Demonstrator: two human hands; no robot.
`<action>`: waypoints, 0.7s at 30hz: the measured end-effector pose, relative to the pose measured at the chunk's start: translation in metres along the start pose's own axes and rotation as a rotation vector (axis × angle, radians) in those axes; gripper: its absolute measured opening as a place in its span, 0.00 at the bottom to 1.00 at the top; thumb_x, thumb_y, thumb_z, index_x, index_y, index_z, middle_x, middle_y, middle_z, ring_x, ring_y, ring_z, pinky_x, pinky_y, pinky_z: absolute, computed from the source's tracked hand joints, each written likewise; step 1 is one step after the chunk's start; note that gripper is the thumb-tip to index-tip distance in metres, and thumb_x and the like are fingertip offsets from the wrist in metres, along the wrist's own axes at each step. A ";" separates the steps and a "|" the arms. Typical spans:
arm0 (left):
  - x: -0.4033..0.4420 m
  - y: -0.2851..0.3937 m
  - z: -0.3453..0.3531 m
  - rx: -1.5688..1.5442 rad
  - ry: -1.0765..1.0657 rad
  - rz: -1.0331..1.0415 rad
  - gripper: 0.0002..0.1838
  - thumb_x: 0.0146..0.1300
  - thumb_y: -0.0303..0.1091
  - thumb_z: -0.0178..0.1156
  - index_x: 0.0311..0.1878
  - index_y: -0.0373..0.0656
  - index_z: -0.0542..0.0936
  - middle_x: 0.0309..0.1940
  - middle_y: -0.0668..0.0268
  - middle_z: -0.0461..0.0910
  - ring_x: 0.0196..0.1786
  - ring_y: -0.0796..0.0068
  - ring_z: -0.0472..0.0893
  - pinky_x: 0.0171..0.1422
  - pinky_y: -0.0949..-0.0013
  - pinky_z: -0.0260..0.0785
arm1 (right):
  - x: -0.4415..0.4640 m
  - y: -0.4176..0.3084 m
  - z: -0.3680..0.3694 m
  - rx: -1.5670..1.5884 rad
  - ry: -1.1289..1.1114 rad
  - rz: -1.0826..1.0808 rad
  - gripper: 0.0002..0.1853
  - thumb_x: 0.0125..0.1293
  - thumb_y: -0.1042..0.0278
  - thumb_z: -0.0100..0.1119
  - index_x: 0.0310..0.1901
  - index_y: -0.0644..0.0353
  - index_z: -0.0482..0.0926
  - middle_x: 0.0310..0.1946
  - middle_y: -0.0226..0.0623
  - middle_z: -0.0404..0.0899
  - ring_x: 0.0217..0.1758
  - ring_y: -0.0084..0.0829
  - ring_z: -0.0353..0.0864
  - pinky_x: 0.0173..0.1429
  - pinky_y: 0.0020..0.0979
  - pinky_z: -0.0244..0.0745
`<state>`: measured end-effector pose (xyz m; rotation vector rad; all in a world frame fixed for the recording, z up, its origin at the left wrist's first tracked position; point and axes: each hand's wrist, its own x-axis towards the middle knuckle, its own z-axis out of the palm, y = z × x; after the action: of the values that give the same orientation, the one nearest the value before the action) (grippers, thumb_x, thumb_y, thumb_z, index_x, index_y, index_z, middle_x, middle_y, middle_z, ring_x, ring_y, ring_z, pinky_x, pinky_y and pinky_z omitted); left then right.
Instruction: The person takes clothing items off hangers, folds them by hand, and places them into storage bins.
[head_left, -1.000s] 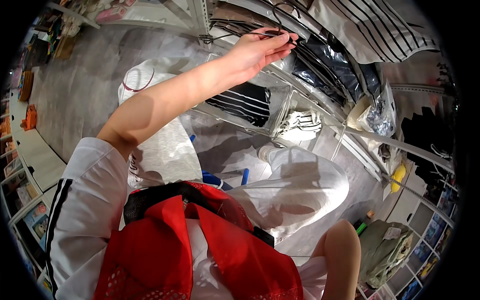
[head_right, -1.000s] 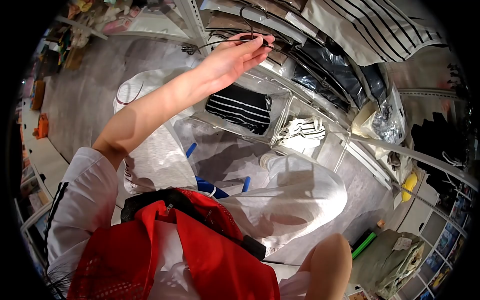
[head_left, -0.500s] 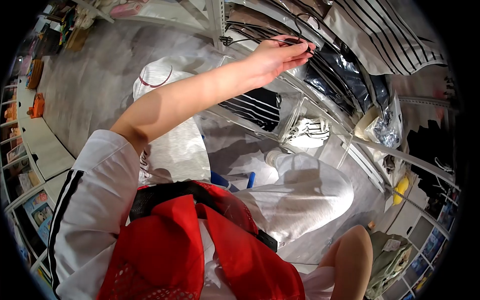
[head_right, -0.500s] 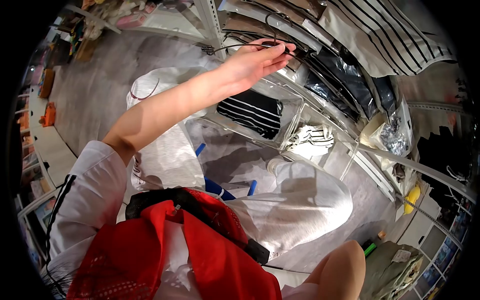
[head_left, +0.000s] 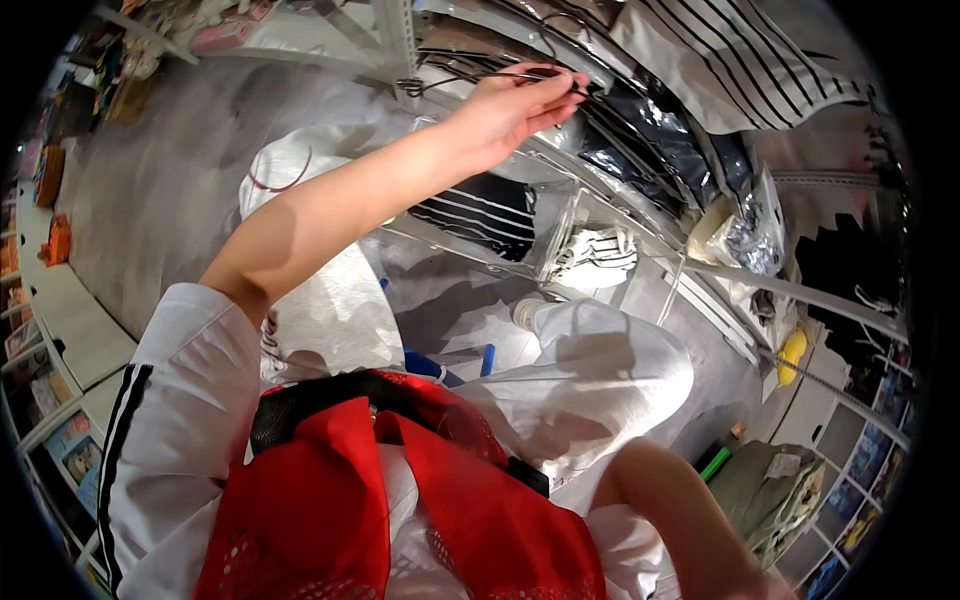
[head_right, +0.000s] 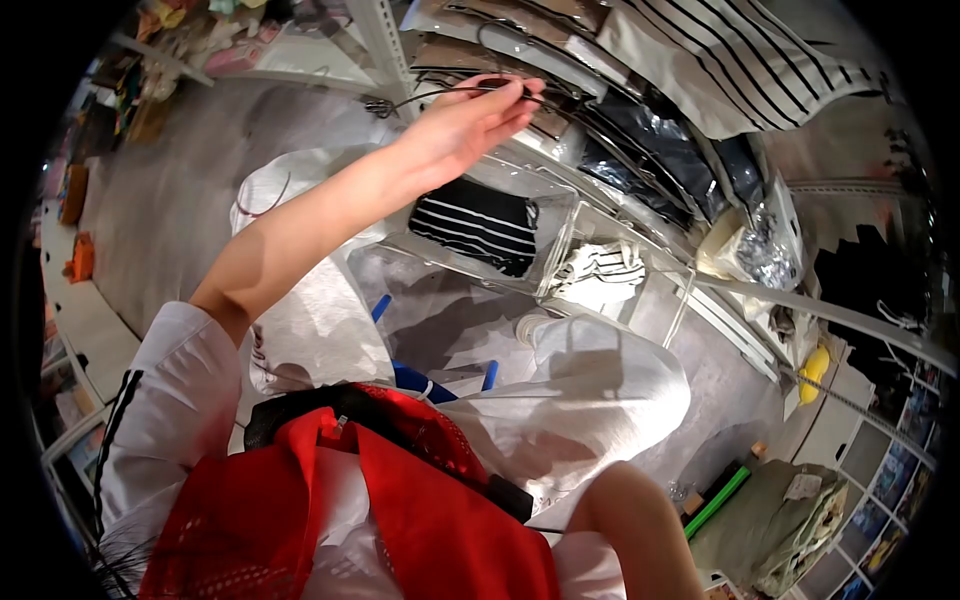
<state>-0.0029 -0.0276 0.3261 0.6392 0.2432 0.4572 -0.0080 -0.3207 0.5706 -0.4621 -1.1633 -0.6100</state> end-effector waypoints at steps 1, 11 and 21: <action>-0.001 0.001 0.000 0.005 0.007 -0.014 0.09 0.60 0.33 0.59 0.43 0.42 0.76 0.45 0.67 0.77 0.46 0.78 0.76 0.54 0.76 0.70 | -0.015 0.009 -0.021 0.050 0.033 0.290 0.14 0.63 0.64 0.50 0.46 0.65 0.71 0.41 0.39 0.71 0.48 0.32 0.69 0.54 0.39 0.65; -0.005 0.005 0.004 0.076 0.067 -0.030 0.10 0.62 0.33 0.56 0.45 0.43 0.76 0.46 0.70 0.77 0.47 0.81 0.75 0.55 0.76 0.68 | -0.136 0.109 -0.035 0.114 0.352 1.440 0.10 0.63 0.66 0.55 0.35 0.66 0.75 0.33 0.37 0.75 0.29 0.23 0.70 0.38 0.25 0.67; -0.006 0.012 0.007 0.085 0.097 -0.031 0.10 0.62 0.34 0.56 0.45 0.43 0.75 0.47 0.69 0.76 0.48 0.81 0.75 0.56 0.76 0.67 | -0.134 0.104 -0.032 -0.266 0.128 1.361 0.09 0.62 0.73 0.50 0.40 0.70 0.74 0.32 0.34 0.75 0.32 0.21 0.70 0.39 0.20 0.65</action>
<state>-0.0102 -0.0254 0.3396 0.6962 0.3655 0.4499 0.0473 -0.2349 0.4316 -1.2501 -0.4293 0.4065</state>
